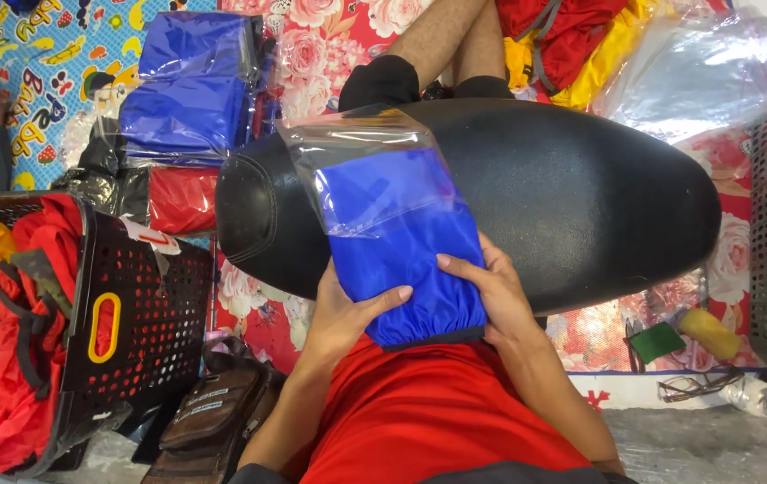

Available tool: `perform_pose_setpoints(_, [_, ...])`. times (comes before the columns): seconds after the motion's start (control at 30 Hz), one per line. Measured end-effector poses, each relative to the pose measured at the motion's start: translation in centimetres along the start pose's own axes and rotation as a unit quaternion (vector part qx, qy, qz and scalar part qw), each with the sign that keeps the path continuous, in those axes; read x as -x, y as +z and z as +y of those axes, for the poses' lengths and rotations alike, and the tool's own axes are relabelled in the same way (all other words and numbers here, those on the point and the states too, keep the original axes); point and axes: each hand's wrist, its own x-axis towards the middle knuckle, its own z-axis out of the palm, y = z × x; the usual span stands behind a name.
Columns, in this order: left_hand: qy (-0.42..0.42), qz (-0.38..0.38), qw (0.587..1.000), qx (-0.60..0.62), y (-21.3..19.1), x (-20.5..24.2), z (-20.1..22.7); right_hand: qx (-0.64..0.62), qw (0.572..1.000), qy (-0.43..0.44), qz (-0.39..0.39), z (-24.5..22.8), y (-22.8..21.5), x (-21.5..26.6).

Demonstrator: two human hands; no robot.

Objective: The person stretches a blue fabric cover over a black object, folds the fabric, and inserts it into a clear plastic bag by hand.

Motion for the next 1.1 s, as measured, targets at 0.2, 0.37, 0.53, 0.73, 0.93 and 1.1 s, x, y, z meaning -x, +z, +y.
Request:
perform_pose_setpoints(0.2, [0.202, 0.184, 0.902, -0.335, -1.5, 0.5, 3.9, 0.048, 0.999, -0.017, 0.011, -0.7, 0.3, -0.8])
perform_pose_setpoints(0.37, [0.450, 0.175, 0.746, -0.459, -4.1, -2.7, 6.1, 0.063, 0.998, -0.017, -0.008, -0.6, 0.0, -2.0])
perform_pose_setpoints(0.53, [0.531, 0.096, 0.673, -0.507, -3.5, -4.5, 5.4, 0.067, 0.998, -0.019, -0.007, -1.1, 0.1, -1.9])
perform_pose_setpoints(0.73, [0.638, 0.158, 0.559, -0.505, -3.8, -6.2, 5.2, 0.082, 0.996, -0.038, -0.016, -1.7, 0.7, -2.4])
perform_pose_setpoints(0.93, [0.637, 0.175, 0.584, -0.472, -4.4, -6.2, 5.1, 0.061, 0.997, -0.054, -0.008, -2.0, 2.2, -1.8])
perform_pose_setpoints(1.1, [0.602, 0.242, 0.608, -0.458, -4.5, -5.7, 4.3, 0.065, 0.996, -0.059, -0.001, -1.6, 1.9, -1.9])
